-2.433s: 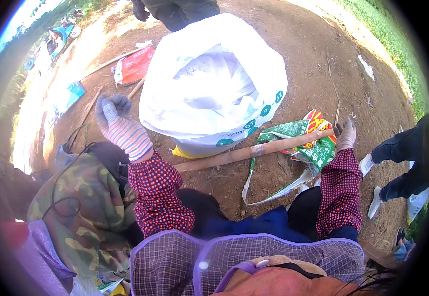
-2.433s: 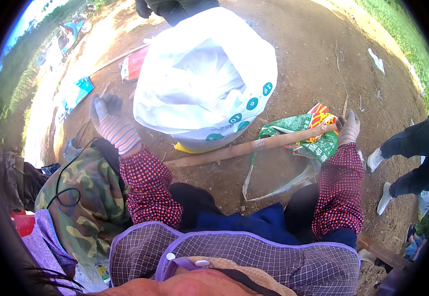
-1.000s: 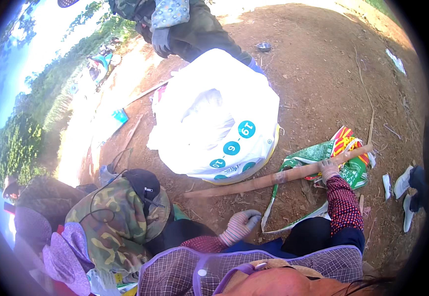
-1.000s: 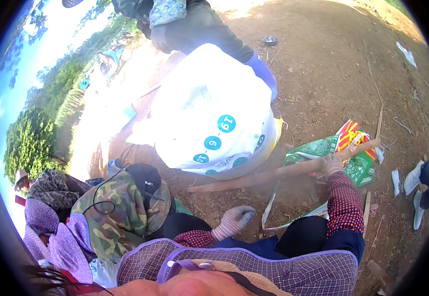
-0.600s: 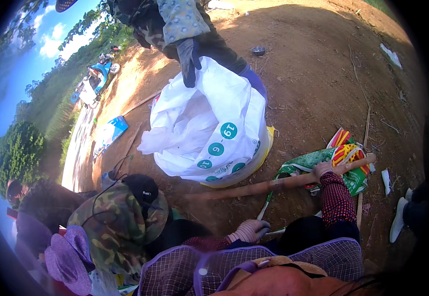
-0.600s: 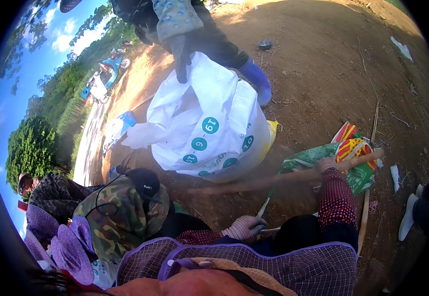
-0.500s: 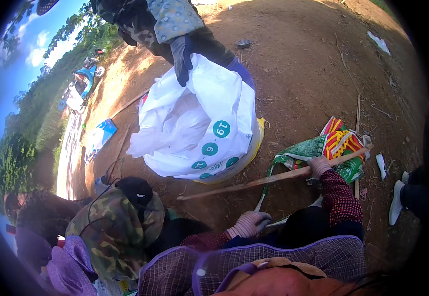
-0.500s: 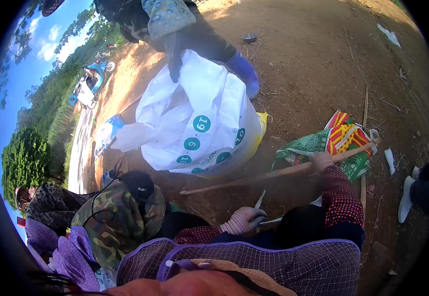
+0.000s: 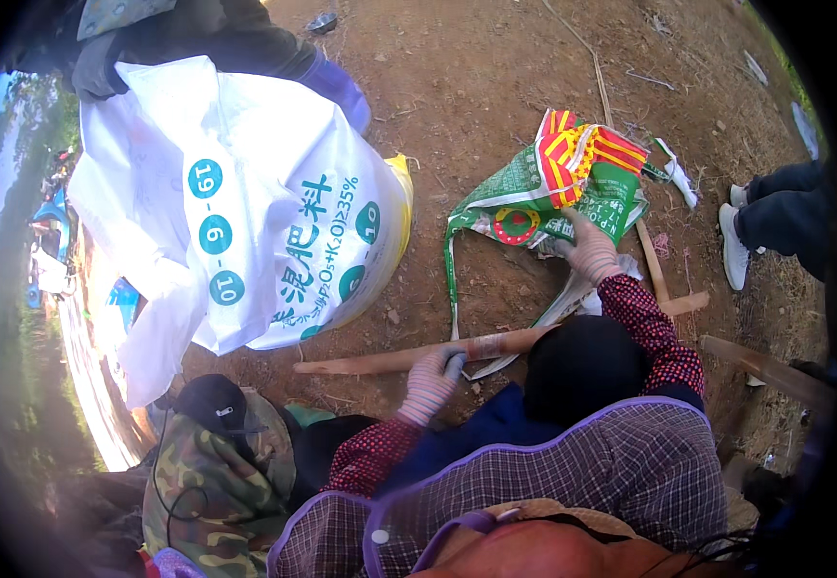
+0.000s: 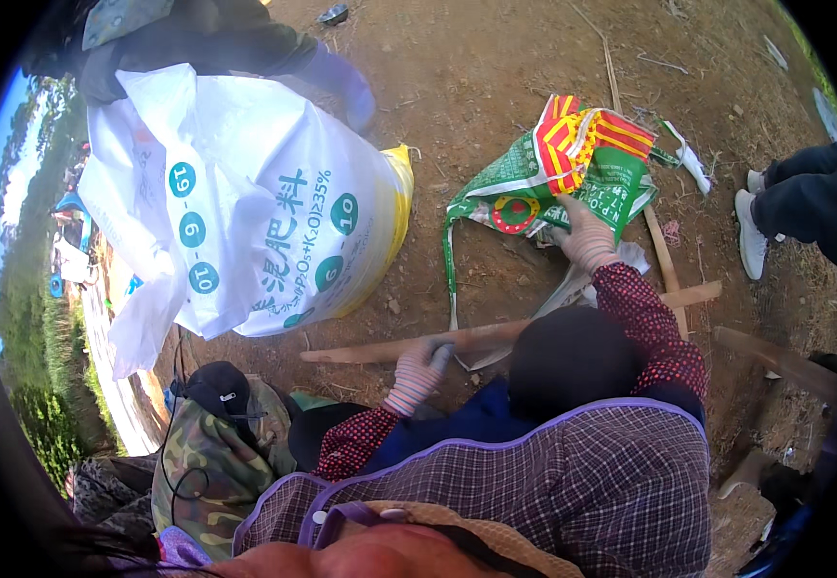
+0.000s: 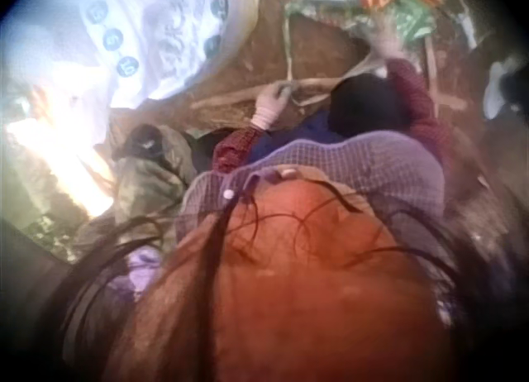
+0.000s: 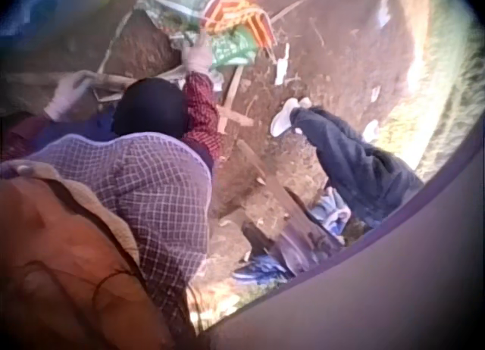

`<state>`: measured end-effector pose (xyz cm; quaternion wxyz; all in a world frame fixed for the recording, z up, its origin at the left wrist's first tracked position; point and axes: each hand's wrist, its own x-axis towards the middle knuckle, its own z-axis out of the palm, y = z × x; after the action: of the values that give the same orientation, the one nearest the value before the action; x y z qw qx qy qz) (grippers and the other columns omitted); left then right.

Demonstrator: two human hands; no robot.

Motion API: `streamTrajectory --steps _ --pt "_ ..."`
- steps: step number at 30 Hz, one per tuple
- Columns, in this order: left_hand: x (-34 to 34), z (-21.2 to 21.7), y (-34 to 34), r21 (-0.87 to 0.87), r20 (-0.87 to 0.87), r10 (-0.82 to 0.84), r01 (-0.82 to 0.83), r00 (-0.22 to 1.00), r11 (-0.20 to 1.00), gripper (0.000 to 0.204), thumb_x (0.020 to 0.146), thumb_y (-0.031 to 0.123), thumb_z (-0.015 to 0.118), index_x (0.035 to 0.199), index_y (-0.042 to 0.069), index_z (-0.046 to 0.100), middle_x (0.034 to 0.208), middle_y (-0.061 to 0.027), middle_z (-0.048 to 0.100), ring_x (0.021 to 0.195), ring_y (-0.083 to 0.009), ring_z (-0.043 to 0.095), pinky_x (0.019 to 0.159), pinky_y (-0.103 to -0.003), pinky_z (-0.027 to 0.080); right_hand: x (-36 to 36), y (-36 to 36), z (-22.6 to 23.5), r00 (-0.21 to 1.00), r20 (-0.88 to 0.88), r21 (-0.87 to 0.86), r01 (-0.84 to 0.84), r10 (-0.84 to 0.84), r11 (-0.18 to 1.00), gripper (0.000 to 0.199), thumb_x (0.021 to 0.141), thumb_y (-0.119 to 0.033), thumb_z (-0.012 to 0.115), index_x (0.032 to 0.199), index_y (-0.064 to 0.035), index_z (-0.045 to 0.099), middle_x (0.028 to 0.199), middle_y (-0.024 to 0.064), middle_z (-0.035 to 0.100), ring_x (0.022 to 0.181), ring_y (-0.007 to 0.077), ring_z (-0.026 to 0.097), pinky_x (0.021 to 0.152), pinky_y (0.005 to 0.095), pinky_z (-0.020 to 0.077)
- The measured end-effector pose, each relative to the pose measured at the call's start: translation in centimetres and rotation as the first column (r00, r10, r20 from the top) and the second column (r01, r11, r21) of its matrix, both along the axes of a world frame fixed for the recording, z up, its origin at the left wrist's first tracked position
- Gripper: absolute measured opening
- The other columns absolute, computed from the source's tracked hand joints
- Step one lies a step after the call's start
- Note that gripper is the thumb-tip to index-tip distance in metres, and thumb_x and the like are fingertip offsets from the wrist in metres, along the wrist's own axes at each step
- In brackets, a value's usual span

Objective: The person unties a large white bag, secures a smaller green bag to a wooden frame, and pours grains from the smaller bag into the larger one.

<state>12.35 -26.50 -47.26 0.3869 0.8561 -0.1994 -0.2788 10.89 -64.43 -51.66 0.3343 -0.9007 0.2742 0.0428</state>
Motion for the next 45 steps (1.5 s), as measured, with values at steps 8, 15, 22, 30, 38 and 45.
streamTrajectory --steps 8,15,22,30,38,45 --pt "1.4 -1.5 2.1 0.238 -0.096 0.206 -0.178 0.974 0.955 0.029 0.09 0.023 0.066 0.113 0.005 0.065 0.101 -0.0167 0.071 0.096 -0.0315 0.068 0.087 -0.038 0.052 11.5 -5.6 1.4 0.993 0.093 0.045 0.062 -0.066 0.997 0.025 0.088 -0.022 0.057 0.108 -0.0104 0.066 0.107 0.0145 0.07 0.103 0.0316 0.066 0.091 0.0396 0.0504" --pt "9.5 2.1 -5.3 0.005 0.271 0.202 -0.211 0.941 0.977 0.097 0.071 0.033 0.084 0.146 0.0 0.032 0.141 -0.0281 0.046 0.129 -0.0401 0.047 0.109 -0.042 0.038 4.9 -0.7 22.9 0.798 0.595 0.479 -0.255 -0.097 0.84 0.022 0.089 -0.004 0.053 0.109 -0.0035 0.063 0.088 -0.0037 0.059 0.077 0.0026 0.05 0.073 0.0186 0.0425" --pt "8.9 4.8 -12.0 -0.446 -0.544 -0.091 -0.195 0.834 0.874 0.045 0.092 0.013 0.068 0.133 0.002 0.054 0.117 -0.0051 0.065 0.107 -0.0119 0.058 0.095 -0.027 0.046 5.5 -2.5 28.5 0.512 0.725 0.62 -0.194 -0.461 0.76 0.026 0.092 -0.016 0.064 0.115 -0.0032 0.065 0.101 -0.0001 0.063 0.092 0.0067 0.057 0.085 0.0205 0.0442" --pt "13.3 28.0 -10.8 -0.885 -0.373 -0.148 -0.304 0.916 0.352 0.031 0.096 0.016 0.063 0.121 -0.002 0.061 0.105 -0.0084 0.069 0.088 -0.0123 0.067 0.076 -0.023 0.055 11.6 -12.8 32.9 0.354 0.847 0.395 0.08 -0.396 0.915 0.039 0.092 -0.025 0.066 0.122 -0.0002 0.064 0.12 0.0116 0.065 0.109 0.019 0.06 0.095 0.03 0.0464" --pt "15.2 21.0 -10.8 -0.635 -0.613 -0.087 -0.424 0.785 0.646 0.035 0.097 0.03 0.061 0.116 0.001 0.063 0.093 -0.0059 0.067 0.074 -0.0114 0.063 0.064 -0.024 0.054 4.4 11.5 31.2 0.628 0.747 -0.076 -0.245 0.218 0.966 0.093 0.064 -0.029 0.09 0.142 -0.0098 0.043 0.13 0.0126 0.055 0.102 0.0224 0.063 0.083 0.0344 0.0529" --pt "13.7 14.2 -8.5 -0.687 -0.673 -0.233 -0.475 0.702 0.551 0.054 0.102 0.044 0.046 0.127 -0.003 0.057 0.122 -0.0118 0.062 0.108 -0.0192 0.06 0.091 -0.032 0.05 9.0 12.5 23.7 0.788 0.366 -0.053 -0.513 0.495 0.857 0.054 0.075 -0.007 0.071 0.127 -0.0079 0.056 0.12 0.0156 0.057 0.1 0.029 0.064 0.082 0.035 0.0531"
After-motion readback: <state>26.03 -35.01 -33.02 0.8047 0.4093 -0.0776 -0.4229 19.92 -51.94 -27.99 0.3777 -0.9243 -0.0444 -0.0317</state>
